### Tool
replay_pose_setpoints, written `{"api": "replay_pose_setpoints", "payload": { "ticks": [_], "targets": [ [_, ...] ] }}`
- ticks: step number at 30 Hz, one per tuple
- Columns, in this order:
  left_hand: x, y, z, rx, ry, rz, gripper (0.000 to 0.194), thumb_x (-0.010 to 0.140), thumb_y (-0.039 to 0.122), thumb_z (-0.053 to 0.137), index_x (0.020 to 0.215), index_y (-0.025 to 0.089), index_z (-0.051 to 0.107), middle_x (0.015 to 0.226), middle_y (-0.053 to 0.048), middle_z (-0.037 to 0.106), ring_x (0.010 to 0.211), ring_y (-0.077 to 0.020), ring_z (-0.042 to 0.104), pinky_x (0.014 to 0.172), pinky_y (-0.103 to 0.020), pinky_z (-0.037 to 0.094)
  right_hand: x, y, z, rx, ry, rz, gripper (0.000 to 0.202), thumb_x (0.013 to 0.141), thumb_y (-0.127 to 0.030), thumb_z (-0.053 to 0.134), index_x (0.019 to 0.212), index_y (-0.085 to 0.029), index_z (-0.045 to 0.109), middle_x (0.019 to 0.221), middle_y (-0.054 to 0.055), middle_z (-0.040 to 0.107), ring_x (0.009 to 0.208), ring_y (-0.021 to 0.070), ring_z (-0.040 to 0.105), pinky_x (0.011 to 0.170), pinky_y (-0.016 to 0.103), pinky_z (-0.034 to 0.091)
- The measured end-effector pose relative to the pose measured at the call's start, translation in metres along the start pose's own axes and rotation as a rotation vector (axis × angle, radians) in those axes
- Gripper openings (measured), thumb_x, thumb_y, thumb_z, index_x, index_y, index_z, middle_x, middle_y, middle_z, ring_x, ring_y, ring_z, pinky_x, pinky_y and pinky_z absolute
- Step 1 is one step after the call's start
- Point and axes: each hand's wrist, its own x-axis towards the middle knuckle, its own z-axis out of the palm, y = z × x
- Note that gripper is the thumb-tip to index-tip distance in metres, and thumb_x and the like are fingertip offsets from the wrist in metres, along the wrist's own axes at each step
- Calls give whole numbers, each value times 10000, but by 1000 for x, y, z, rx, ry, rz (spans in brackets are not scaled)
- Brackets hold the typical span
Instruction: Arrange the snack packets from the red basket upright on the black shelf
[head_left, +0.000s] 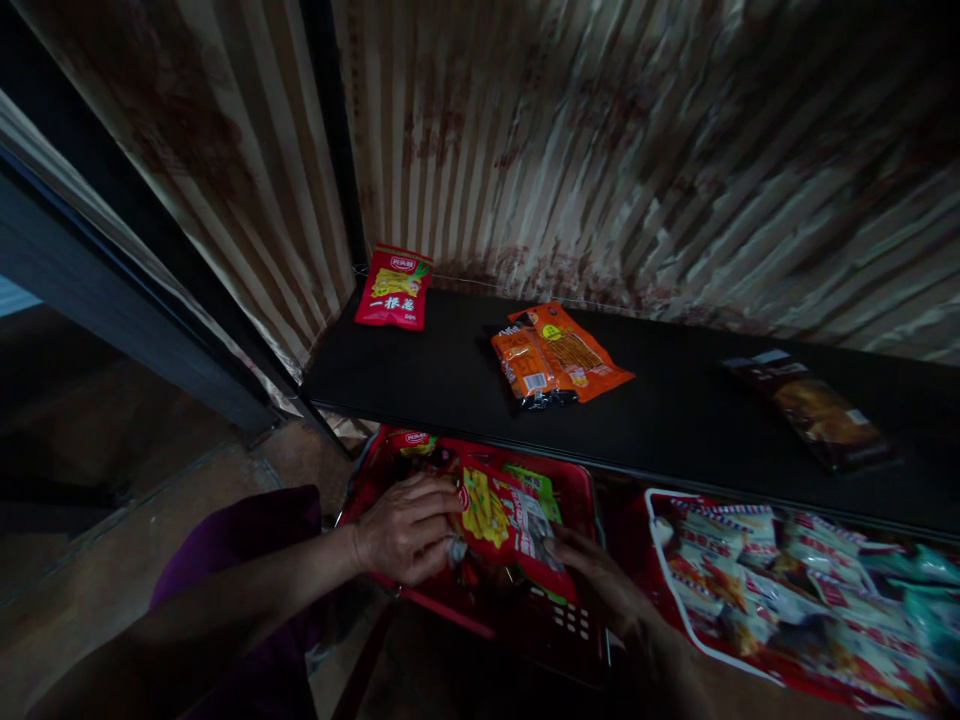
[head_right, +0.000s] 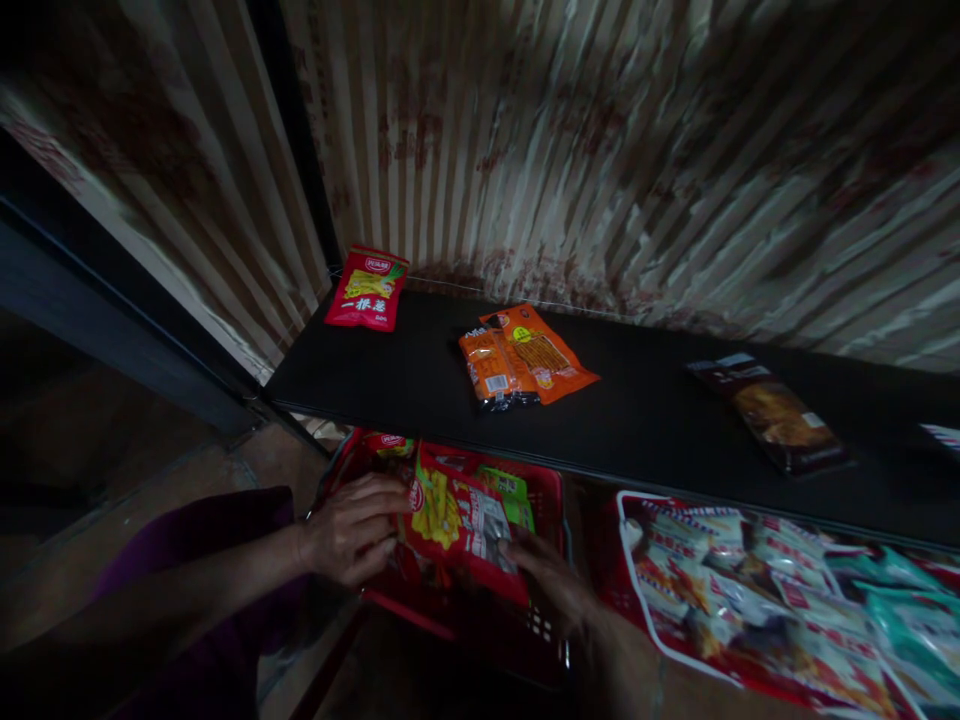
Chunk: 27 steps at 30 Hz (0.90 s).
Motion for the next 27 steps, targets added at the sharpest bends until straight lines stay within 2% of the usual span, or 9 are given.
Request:
{"api": "replay_pose_setpoints", "payload": {
  "ticks": [2, 6, 9, 12, 14, 16, 18, 22, 27],
  "targets": [
    [-1, 3, -1, -6, 33, 6, 186, 776, 200, 485, 884, 162, 632, 1104, -161, 658, 1101, -278, 571, 909, -458, 483, -10, 1, -3, 49, -73, 0, 491, 552, -334, 829, 1001, -205, 677, 987, 114, 737, 892, 301, 705, 885, 474, 506],
    [-2, 12, 1, -26, 64, 39, 387, 765, 254, 487, 1125, 143, 578, 1303, -210, 532, 1218, -304, 504, 999, -476, 436, -30, -4, 4, 145, -235, -117, 620, 515, -345, 854, 1087, -218, 653, 1050, 126, 720, 949, 303, 690, 924, 472, 473],
    [9, 20, -1, -67, 106, 17, 529, 774, 294, 500, 1273, 121, 469, 1416, -230, 398, 1331, -342, 370, 1050, -493, 382, -36, -13, 18, 167, -235, -169, 554, 519, -288, 862, 1034, -227, 669, 1004, 101, 736, 914, 269, 700, 902, 436, 484],
    [33, 27, -8, -152, 205, -131, 609, 825, 337, 468, 1380, 118, 343, 1514, -225, 214, 1398, -362, 225, 1080, -527, 319, -34, -25, 36, 226, -183, -255, 477, 520, -257, 867, 957, -239, 676, 915, 54, 752, 814, 223, 710, 817, 386, 520],
    [52, 29, -14, -246, 306, -246, 607, 857, 373, 447, 1403, 141, 315, 1544, -201, 141, 1407, -349, 206, 1095, -529, 290, -31, -35, 52, 230, -132, -333, 436, 529, -244, 861, 921, -230, 672, 901, 36, 751, 807, 206, 702, 793, 358, 526],
    [71, 28, -20, -354, 372, -341, 590, 864, 403, 469, 1387, 156, 348, 1541, -184, 178, 1398, -328, 242, 1109, -507, 274, -30, -47, 70, 240, -83, -422, 410, 552, -256, 848, 919, -231, 666, 901, 22, 746, 813, 197, 694, 785, 346, 532],
    [86, 20, -22, -512, 454, -452, 554, 868, 419, 490, 1350, 162, 399, 1486, -172, 330, 1358, -300, 336, 1104, -466, 302, -28, -59, 88, 294, -73, -481, 384, 562, -256, 842, 901, -240, 662, 914, 6, 742, 812, 186, 691, 768, 330, 542],
    [102, -6, -17, -916, 755, -670, 492, 849, 462, 544, 1242, 170, 500, 1275, -108, 589, 1189, -242, 539, 1030, -381, 412, -22, -74, 117, 383, -68, -523, 363, 575, -253, 837, 892, -259, 659, 940, -10, 736, 809, 172, 688, 703, 297, 555],
    [103, -31, -9, -1222, 832, -833, 471, 738, 492, 679, 1050, 142, 637, 1009, -82, 715, 975, -238, 662, 911, -377, 504, -3, -65, 129, 314, -75, -507, 419, 577, -281, 844, 951, -255, 657, 957, -1, 734, 830, 173, 682, 722, 293, 554]
  ]
}}
